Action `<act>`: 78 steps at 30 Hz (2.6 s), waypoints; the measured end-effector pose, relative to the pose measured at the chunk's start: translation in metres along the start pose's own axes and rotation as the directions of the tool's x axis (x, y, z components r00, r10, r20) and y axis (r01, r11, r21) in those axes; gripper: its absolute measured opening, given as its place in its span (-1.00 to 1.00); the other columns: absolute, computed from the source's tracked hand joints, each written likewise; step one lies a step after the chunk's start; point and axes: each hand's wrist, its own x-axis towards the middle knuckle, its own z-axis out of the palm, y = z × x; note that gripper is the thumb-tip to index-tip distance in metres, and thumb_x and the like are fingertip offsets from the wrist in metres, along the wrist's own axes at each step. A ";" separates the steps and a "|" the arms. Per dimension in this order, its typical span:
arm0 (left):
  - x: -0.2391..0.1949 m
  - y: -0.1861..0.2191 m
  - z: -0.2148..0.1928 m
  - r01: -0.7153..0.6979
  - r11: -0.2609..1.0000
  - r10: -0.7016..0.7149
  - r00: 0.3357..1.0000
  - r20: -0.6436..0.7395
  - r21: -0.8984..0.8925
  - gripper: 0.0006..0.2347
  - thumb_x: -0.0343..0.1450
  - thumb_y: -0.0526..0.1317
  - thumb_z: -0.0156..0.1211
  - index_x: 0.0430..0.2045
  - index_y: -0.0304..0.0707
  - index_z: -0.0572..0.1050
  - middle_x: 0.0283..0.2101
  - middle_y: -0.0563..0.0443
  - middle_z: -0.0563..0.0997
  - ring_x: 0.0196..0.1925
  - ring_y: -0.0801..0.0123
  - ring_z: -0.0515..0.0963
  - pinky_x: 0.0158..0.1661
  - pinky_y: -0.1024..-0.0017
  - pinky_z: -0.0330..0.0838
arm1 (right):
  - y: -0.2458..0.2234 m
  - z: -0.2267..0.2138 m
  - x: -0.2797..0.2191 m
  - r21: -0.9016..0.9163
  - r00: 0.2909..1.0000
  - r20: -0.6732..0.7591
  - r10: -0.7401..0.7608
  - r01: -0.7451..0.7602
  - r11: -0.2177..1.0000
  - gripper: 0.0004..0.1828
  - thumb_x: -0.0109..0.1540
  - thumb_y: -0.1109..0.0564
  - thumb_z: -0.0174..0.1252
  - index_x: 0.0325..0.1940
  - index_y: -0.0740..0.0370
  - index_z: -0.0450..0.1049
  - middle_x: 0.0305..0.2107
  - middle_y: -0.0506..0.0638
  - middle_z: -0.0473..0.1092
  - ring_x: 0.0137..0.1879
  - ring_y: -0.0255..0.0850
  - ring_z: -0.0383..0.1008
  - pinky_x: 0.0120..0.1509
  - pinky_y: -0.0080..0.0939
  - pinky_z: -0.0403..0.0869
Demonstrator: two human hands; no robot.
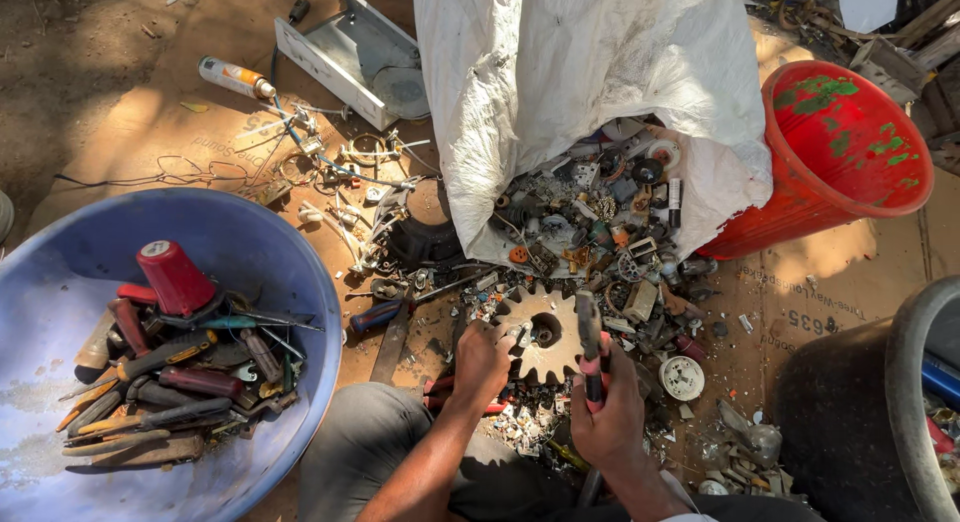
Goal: The person sits on the ground and uses pliers and a hammer to manipulate a metal gear. They repeatedly strike the gear with the hammer and use pliers to adjust or remove small components from the gear's teeth.
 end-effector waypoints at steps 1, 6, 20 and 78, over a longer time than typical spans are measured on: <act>0.001 -0.001 0.002 -0.021 0.998 0.022 1.000 -0.014 0.052 -0.86 0.29 -0.47 0.16 -0.36 -0.53 0.63 -0.24 -0.31 0.53 -0.18 -0.03 0.58 -0.07 0.15 0.47 | -0.001 0.002 0.001 -0.079 0.980 0.134 0.147 -0.137 0.987 -0.29 0.18 0.23 0.18 0.40 0.27 0.13 -0.15 0.18 0.38 -0.17 0.03 0.58 -0.15 0.00 0.57; 0.001 0.002 0.001 -0.005 0.998 0.006 1.000 -0.020 0.056 -0.86 0.38 -0.31 0.23 -0.41 -0.47 0.65 -0.30 -0.30 0.53 -0.24 -0.03 0.57 -0.10 0.14 0.48 | 0.006 0.003 0.014 -0.566 0.712 0.473 0.519 -0.206 0.798 -0.26 0.21 0.14 0.26 0.42 0.11 0.13 -0.06 0.19 0.36 -0.12 0.08 0.54 -0.01 0.10 0.49; -0.024 0.037 -0.013 -0.259 0.891 0.305 0.950 -0.068 0.374 -0.73 0.37 -0.22 0.23 -0.11 -0.41 0.56 -0.24 -0.33 0.54 -0.29 -0.05 0.63 -0.40 0.15 0.58 | 0.019 0.009 -0.016 -0.063 0.638 0.384 0.667 -0.702 0.709 -0.23 0.10 0.20 0.26 0.41 0.05 0.24 -0.33 0.02 0.37 -0.23 -0.17 0.40 -0.01 -0.15 0.44; -0.025 0.016 -0.002 -0.174 0.923 0.117 0.977 0.181 0.343 -0.71 0.47 -0.27 0.10 0.00 -0.54 0.42 -0.21 -0.35 0.49 -0.40 -0.02 0.66 -0.45 0.16 0.62 | -0.019 -0.011 -0.005 0.203 0.987 0.033 0.158 -0.162 0.966 -0.20 0.17 0.27 0.15 0.49 0.31 0.08 0.09 0.24 0.37 0.09 0.00 0.51 0.12 -0.04 0.51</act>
